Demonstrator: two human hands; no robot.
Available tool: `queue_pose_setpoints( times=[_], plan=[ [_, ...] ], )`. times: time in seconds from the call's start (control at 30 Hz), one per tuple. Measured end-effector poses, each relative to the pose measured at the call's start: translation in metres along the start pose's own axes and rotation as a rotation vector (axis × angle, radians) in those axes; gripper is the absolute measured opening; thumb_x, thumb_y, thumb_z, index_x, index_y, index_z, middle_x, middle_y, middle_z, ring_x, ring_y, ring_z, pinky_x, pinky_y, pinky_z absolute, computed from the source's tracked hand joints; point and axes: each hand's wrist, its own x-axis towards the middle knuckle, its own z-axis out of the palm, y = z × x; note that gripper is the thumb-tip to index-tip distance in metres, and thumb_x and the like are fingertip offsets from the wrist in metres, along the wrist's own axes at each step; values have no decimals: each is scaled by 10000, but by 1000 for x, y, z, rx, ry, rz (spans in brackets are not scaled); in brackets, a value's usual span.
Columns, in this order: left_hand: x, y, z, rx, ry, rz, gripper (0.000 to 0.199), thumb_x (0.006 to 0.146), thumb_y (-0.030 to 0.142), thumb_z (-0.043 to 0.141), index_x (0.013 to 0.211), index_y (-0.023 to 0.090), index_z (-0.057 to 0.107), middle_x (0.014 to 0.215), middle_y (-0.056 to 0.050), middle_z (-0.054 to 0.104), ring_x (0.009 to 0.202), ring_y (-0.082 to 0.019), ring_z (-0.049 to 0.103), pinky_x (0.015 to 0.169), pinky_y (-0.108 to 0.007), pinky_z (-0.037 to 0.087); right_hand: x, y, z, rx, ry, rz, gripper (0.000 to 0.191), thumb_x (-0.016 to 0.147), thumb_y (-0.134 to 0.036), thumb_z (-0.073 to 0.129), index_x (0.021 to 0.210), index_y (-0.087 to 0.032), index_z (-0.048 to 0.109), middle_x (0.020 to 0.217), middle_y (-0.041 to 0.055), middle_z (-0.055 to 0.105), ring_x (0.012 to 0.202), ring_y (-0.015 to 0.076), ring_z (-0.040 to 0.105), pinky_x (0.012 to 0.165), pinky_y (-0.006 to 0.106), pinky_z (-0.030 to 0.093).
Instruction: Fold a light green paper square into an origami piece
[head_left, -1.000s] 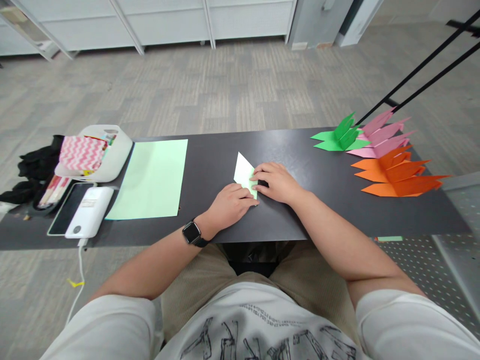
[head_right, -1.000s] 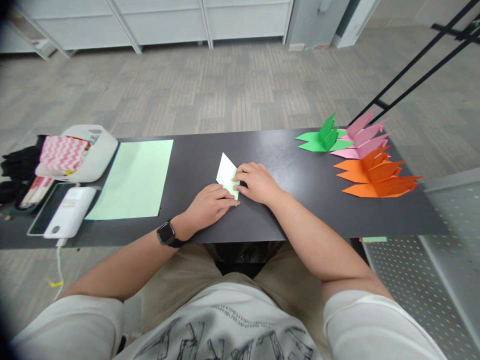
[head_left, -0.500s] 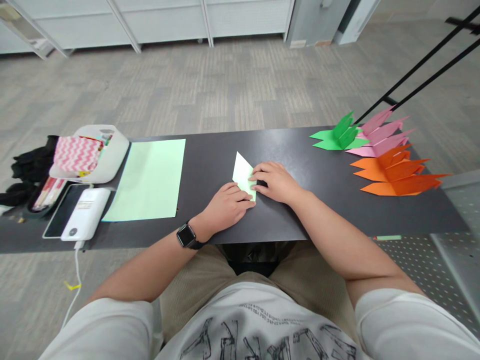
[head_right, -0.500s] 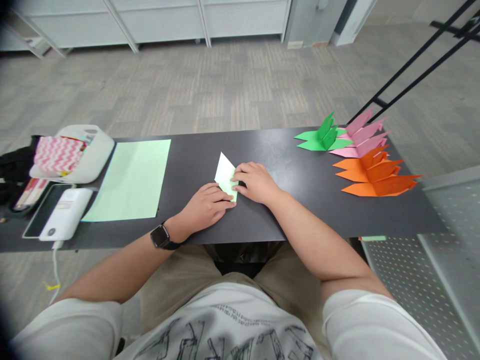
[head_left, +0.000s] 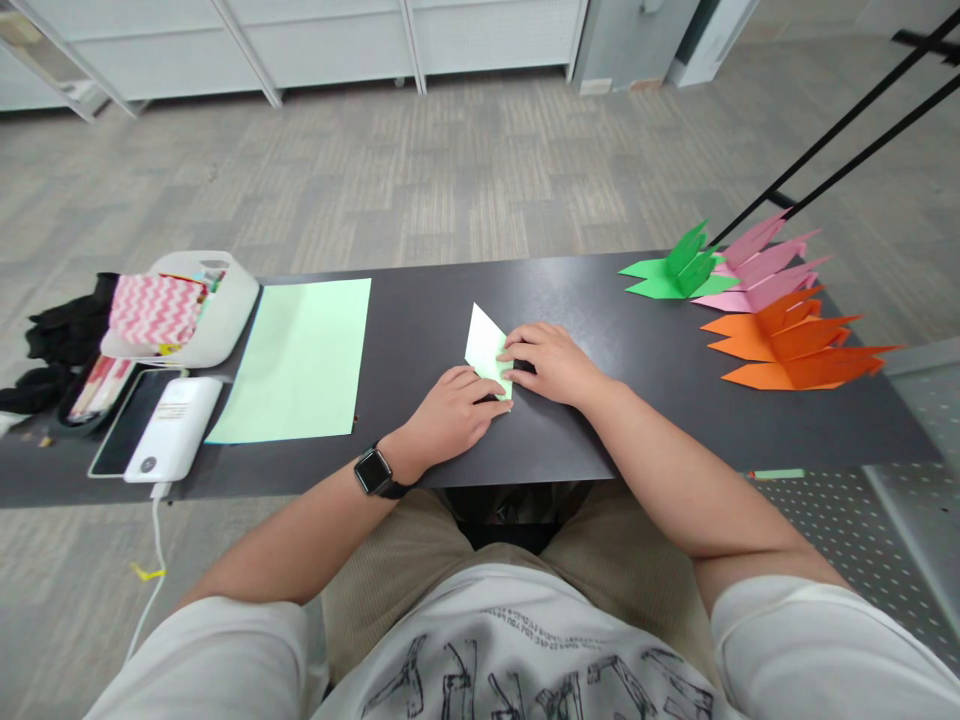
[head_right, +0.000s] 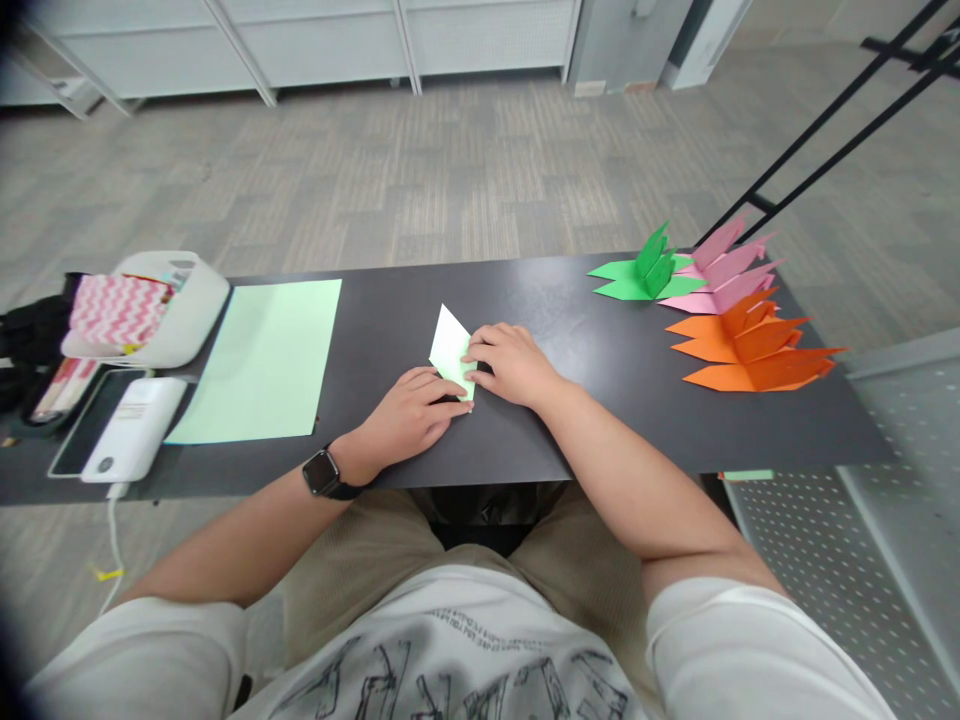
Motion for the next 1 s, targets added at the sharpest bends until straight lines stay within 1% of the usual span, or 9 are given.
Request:
queue_pose_setpoints(
  times=[0.1,0.3,0.5,0.57,0.63,0.7,0.77,0.9,1.0],
  plan=[
    [0,-1,0,11,6,20,332,1047,173,568,1270,283,789,1338,-42,754,1140,-232,640,1190,-468,431,0,0,0,1,0,2,197,977,-354,764,1167,-306,783,1256,60,725,1176,294,616,1014,475,419],
    [2,1,-5,-22,-38,13,347,1030,167,590,1284,304,783,1260,-40,785,1120,-235,643,1136,-468,452,1,-2,-1,-4,-7,7,184,975,-350,765,1152,-304,784,1247,59,727,1168,295,614,1004,472,415],
    [0,1,-8,-32,-64,35,338,1022,143,562,1212,312,785,1371,-20,754,1184,-242,635,1156,-471,422,1,-2,-1,2,-8,8,188,974,-360,766,1156,-317,785,1248,58,726,1168,300,610,997,475,416],
    [-1,1,-7,-47,-48,16,344,1035,144,536,1250,284,767,1362,-33,759,1179,-241,639,1161,-466,419,1,-1,-2,3,-9,7,193,974,-363,769,1161,-317,785,1249,58,724,1170,299,609,999,475,418],
    [-1,1,-6,-62,-32,-11,385,1045,142,511,1342,255,729,1324,-52,772,1167,-240,646,1166,-465,416,1,-1,-2,3,-10,7,198,973,-362,771,1166,-316,786,1251,60,724,1167,299,610,1003,477,418],
    [-1,1,-6,-63,-34,-20,404,1049,147,507,1380,250,714,1309,-58,776,1162,-243,648,1162,-467,416,1,-1,-1,3,-11,8,200,976,-362,767,1170,-318,786,1255,62,723,1166,300,611,1008,481,417],
    [-1,2,-6,-49,-49,-1,381,1050,161,522,1346,265,739,1338,-51,766,1164,-246,644,1156,-472,416,1,-1,-1,2,-12,8,197,979,-363,762,1170,-322,787,1257,62,723,1169,301,613,1010,484,417],
    [-2,2,-6,6,-55,21,365,1036,165,555,1319,273,758,1498,-58,682,1192,-258,627,1157,-493,413,0,-1,0,-2,0,4,199,974,-343,769,1169,-308,784,1253,61,724,1180,303,616,1006,482,422],
    [-2,2,-6,3,-58,27,364,1047,157,538,1322,262,752,1465,-49,704,1193,-253,625,1143,-470,422,0,0,0,4,3,-1,188,983,-353,763,1163,-301,781,1245,63,725,1171,296,617,1004,474,421]
  ],
)
